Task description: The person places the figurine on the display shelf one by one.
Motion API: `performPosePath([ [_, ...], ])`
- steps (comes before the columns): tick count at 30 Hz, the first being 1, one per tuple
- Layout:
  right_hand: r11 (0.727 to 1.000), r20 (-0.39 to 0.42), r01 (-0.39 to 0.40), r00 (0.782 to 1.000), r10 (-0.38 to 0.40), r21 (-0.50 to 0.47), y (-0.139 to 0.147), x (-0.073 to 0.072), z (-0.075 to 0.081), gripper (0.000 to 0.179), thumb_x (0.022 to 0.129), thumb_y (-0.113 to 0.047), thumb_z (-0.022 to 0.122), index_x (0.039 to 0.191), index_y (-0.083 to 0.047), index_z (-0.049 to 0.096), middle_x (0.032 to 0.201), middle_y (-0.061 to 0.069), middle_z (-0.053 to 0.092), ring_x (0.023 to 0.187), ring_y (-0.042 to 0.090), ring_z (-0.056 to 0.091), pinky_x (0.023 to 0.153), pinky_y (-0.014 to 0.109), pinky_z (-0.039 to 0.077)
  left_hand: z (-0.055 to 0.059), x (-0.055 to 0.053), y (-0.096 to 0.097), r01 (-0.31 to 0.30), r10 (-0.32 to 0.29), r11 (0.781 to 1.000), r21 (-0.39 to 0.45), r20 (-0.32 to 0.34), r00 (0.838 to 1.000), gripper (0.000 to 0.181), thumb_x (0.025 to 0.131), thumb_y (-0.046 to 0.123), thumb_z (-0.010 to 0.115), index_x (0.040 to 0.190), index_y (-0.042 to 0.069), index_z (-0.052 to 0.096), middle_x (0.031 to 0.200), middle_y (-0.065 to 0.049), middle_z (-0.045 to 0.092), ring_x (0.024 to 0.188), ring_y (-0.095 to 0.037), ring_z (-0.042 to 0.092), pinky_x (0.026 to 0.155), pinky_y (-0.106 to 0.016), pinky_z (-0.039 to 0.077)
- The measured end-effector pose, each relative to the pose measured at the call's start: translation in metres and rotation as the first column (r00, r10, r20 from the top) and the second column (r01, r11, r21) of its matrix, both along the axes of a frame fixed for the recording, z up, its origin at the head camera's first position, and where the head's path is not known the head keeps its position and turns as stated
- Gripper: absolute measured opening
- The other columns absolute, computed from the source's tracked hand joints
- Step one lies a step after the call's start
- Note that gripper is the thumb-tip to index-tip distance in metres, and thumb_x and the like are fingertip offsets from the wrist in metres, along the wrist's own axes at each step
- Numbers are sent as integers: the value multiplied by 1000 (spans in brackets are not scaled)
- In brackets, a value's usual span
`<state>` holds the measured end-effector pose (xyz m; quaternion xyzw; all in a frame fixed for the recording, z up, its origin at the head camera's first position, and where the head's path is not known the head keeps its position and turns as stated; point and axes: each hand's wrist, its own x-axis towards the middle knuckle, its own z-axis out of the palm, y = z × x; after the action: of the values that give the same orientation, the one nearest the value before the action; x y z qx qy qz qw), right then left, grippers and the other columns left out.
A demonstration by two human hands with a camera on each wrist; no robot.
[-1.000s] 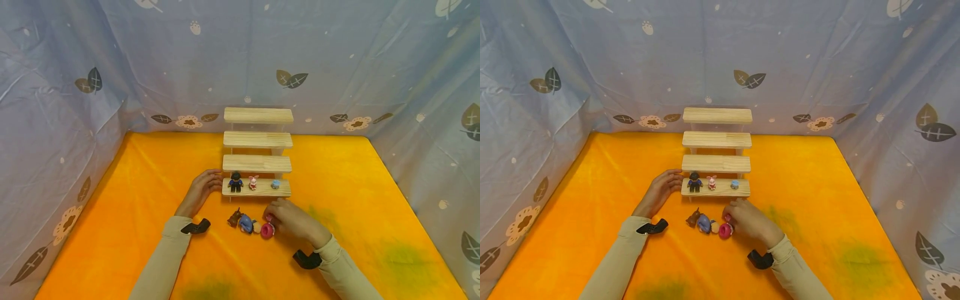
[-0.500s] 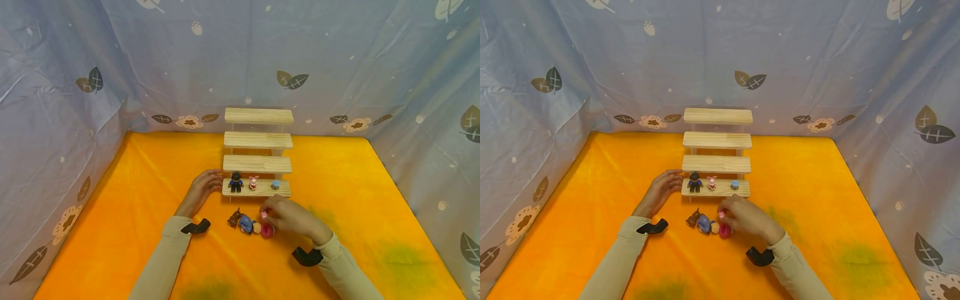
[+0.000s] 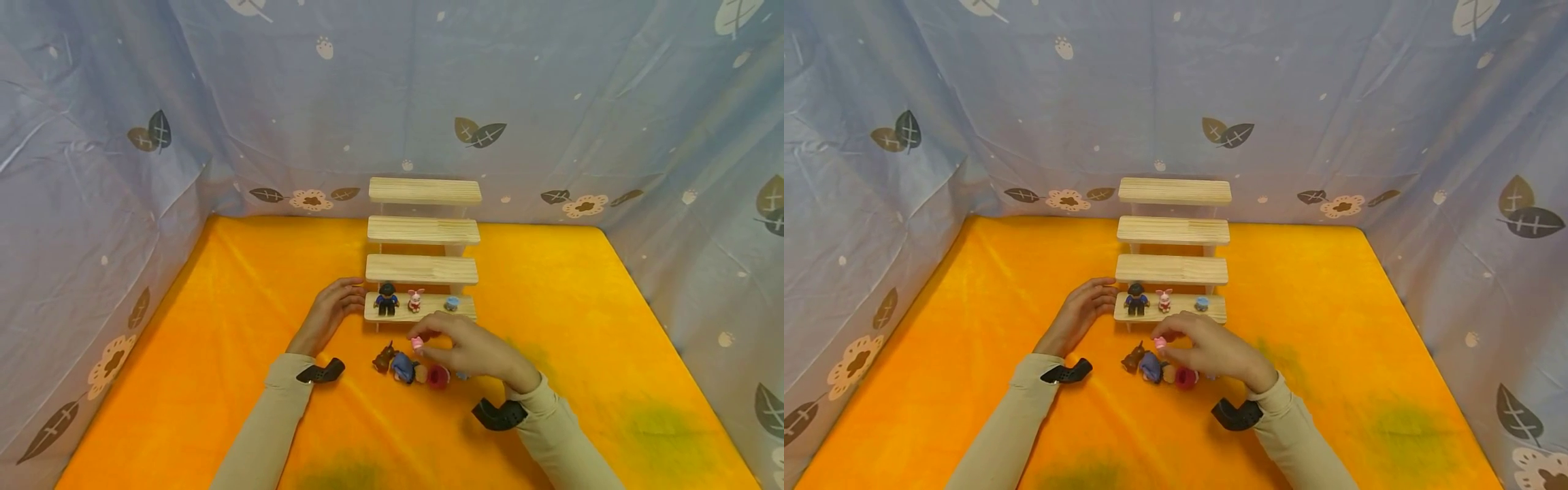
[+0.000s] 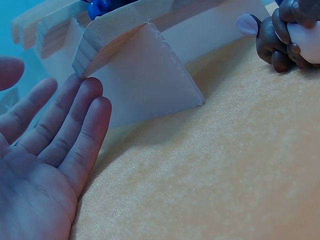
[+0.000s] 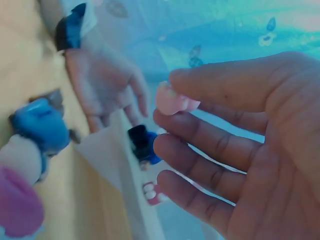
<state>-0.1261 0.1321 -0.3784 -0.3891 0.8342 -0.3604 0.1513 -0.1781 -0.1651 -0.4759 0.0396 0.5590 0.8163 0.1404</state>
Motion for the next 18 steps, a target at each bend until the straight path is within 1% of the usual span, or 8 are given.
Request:
performPosePath([
  [3, 998, -18, -33, 999, 32, -60, 0, -1, 5, 24, 103, -23, 61, 125, -15, 67, 121, 1, 69, 108, 19, 64, 93, 40, 56, 0, 1, 0, 1, -1, 1000, -8, -4, 1000, 49, 110, 31, 45, 145, -3, 45, 119, -5, 62, 100, -13, 65, 93, -27, 56],
  [6, 994, -26, -40, 999, 38, -105, 0, -4, 9, 24, 102, -21, 63, 125, -15, 68, 120, 2, 70, 107, 16, 65, 93, 37, 57, 0, 2, 0, 4, -4, 1000, -12, -8, 1000, 50, 110, 31, 44, 146, -4, 44, 119, -4, 63, 100, -13, 65, 93, -27, 56],
  [11, 986, -31, -23, 999, 18, -164, -2, -9, 18, 22, 100, -18, 65, 122, -17, 68, 116, -2, 70, 104, 9, 64, 91, 37, 57, 0, 1, 0, 7, -7, 1000, -9, -8, 1000, 50, 110, 31, 45, 146, -3, 45, 120, -4, 62, 100, -13, 65, 93, -27, 56],
  [14, 980, -45, -24, 999, 15, -199, -5, -13, 23, 21, 100, -15, 65, 121, -16, 67, 114, -2, 69, 104, 10, 63, 92, 36, 57, -1, 1, -1, -1, 1, 1000, -5, -6, 1000, 49, 109, 31, 46, 145, -3, 46, 119, -5, 63, 100, -13, 65, 93, -27, 56],
  [16, 977, -49, -7, 999, -4, -212, -7, -15, 27, 21, 100, -14, 65, 121, -17, 67, 114, -2, 69, 104, 11, 62, 93, 35, 56, -1, 1, -1, 0, -1, 1000, -5, -13, 1000, 50, 109, 32, 46, 145, -3, 46, 119, -5, 63, 100, -13, 66, 93, -27, 56],
  [18, 977, -47, 29, 998, -40, -212, -8, -16, 31, 22, 100, -15, 65, 122, -19, 66, 116, -4, 69, 106, 11, 61, 95, 36, 54, -1, 1, -1, 3, -3, 1000, -3, -18, 1000, 50, 109, 31, 46, 145, -3, 46, 119, -4, 63, 100, -13, 66, 93, -27, 56],
])
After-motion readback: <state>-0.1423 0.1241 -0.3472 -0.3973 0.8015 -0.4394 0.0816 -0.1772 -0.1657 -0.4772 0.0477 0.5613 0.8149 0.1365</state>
